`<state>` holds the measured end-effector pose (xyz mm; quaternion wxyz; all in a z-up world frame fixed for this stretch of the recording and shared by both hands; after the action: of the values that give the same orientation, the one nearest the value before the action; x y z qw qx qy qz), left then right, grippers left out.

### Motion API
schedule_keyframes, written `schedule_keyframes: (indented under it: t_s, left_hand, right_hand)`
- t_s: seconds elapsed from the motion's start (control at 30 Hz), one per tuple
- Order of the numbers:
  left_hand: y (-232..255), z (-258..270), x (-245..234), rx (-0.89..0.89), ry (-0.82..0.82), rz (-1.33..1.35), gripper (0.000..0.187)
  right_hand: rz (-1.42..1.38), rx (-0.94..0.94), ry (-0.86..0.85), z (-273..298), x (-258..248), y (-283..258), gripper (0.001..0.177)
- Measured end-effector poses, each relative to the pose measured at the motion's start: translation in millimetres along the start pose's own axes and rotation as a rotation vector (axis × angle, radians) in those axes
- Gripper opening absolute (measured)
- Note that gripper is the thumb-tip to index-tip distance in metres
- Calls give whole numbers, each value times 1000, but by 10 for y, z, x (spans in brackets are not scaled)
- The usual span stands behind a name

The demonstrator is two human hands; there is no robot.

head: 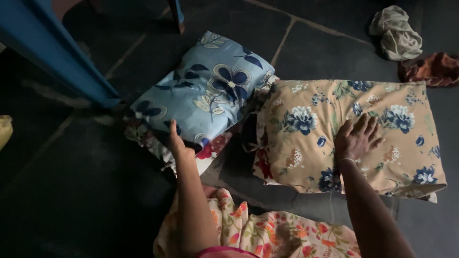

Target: The person folds a floral pillowcase on the floor, smoothing it out and tucking in the edges. They then pick up a second pillowcase with a different floral pattern and place it on top of the first one.

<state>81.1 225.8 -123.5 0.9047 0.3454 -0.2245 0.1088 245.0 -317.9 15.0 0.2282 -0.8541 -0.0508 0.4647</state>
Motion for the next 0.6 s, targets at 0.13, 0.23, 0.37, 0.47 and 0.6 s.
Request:
schedule_keyframes:
  t_s: [0.13, 0.23, 0.37, 0.47, 0.6]
  left_hand:
    - [-45, 93, -45, 78, 121, -54, 91]
    - [-218, 67, -68, -12, 116, 3, 95]
    - [-398, -173, -76, -65, 61, -22, 91]
    - [-468, -300, -60, -144, -89, -40, 84]
    - [-388, -75, 8, -149, -108, -21, 73]
  right_hand:
    - [7, -11, -6, -1, 21, 32, 72]
    - [-2, -1, -4, -13, 40, 28, 72]
    - [2, 5, -10, -17, 37, 28, 73]
    - [18, -6, -9, -13, 20, 5, 73]
    - [-13, 12, -20, 10, -25, -31, 72]
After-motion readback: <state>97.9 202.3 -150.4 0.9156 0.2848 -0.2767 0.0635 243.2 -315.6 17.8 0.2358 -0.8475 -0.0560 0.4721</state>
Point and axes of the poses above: each hand's wrist, its own z-axis away from the middle knuckle, its own x-axis out of the palm, y = z × x, the point moved 6 cm from there along -z, towards the middle knuckle, and after that the axes turned 10 degrees about y, right-handed, at the moved point
